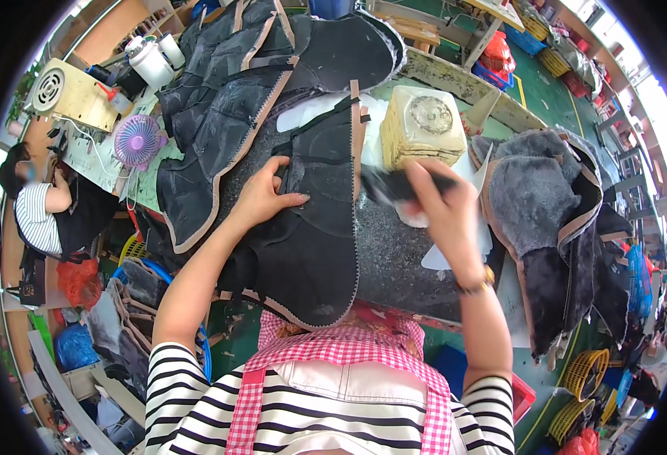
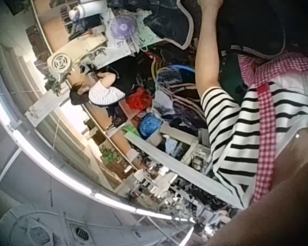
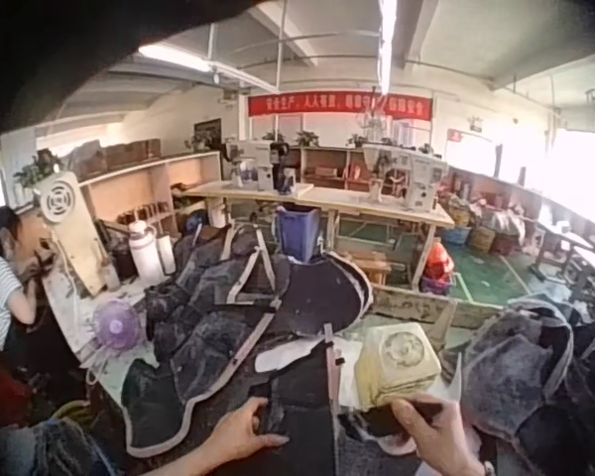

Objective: The person assembles shoe parts by hand, picking up black fabric pieces and grey felt inserts from a table. They align the felt with the fabric, fold the edges, and press the components together to form a shoe upper. The person handles multiple units sequentially, placing finished pieces into a pile.

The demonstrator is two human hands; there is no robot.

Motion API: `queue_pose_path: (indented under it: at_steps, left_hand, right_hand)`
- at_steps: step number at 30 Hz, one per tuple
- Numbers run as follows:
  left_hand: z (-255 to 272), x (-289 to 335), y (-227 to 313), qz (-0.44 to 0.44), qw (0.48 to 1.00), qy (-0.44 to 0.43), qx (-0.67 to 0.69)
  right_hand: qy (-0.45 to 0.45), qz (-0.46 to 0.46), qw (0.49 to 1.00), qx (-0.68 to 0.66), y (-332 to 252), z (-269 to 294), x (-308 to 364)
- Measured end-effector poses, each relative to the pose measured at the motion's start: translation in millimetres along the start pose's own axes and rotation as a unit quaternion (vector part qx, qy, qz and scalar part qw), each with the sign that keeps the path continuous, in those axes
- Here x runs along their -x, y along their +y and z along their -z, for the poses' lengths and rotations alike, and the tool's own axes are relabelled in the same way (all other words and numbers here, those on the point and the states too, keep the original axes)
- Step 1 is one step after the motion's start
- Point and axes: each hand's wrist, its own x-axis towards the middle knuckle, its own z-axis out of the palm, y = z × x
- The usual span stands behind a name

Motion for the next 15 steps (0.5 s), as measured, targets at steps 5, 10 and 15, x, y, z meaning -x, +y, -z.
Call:
queue_pose_path:
  at_steps: [5,10,15]
  left_hand:
    - [1,-5,6,0.056,0.998,-0.030,-0.007]
    - [0,-2,11,0.096,0.995,-0.014,-0.002]
    - [-3,1,11,0.105,0.994,0.019,-0.004]
  right_hand:
    - [-0.065,0.027,0.997,0.045,24,-124,-105]
    - [0.040,0.171,0.906,0.385,33,-126,-141]
    - [0.019,0.218,0.901,0.374,33,-99,-141]
